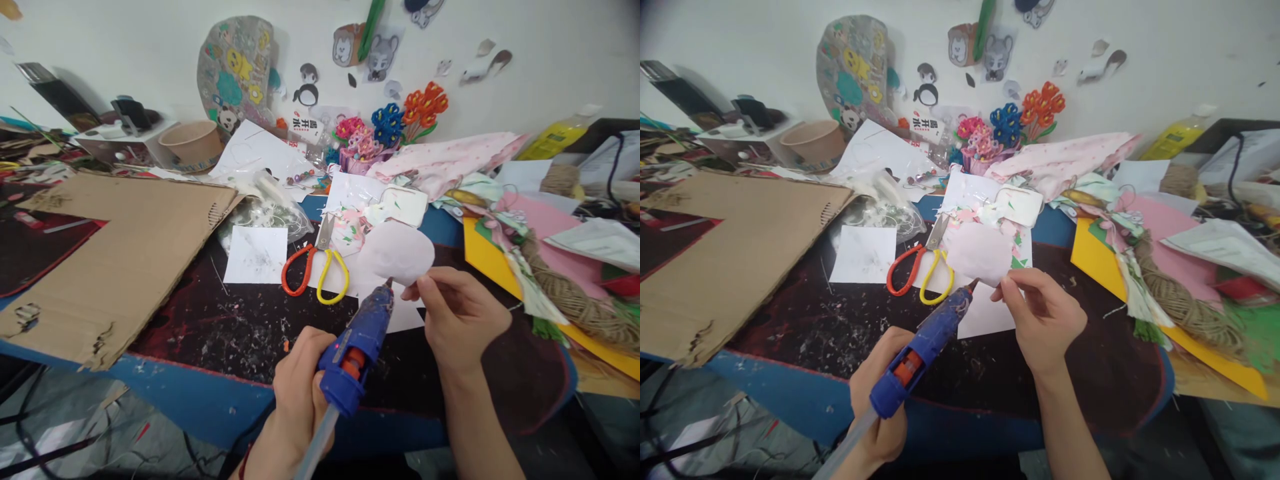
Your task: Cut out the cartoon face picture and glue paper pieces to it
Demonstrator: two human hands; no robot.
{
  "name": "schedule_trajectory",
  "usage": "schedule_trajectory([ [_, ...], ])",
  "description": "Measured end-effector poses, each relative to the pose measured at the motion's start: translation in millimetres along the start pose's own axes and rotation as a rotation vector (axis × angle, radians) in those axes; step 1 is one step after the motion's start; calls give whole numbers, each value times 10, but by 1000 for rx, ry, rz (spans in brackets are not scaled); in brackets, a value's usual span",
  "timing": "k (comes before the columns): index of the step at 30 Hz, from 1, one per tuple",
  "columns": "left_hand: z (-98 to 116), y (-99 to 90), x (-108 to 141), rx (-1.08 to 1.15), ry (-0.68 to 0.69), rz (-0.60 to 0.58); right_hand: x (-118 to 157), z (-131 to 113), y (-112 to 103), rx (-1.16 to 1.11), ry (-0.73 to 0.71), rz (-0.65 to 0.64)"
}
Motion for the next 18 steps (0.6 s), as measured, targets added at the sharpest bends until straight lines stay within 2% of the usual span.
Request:
schedule_trajectory([
  [9, -63, -88, -37, 27, -161, 141, 10, 40, -26, 25, 17, 32],
  [18, -34, -69, -51, 33, -144, 146, 13, 47, -24, -28, 6, 35],
])
Point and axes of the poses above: each hand's wrist, its own x-axis away from the middle knuckle, its own y-axis out of the palm, z = x × y, the point moved 4 cm from there along -x, towards the middle knuckle, and after that the axes turned 5 degrees about -y, right-handed, at the moved point
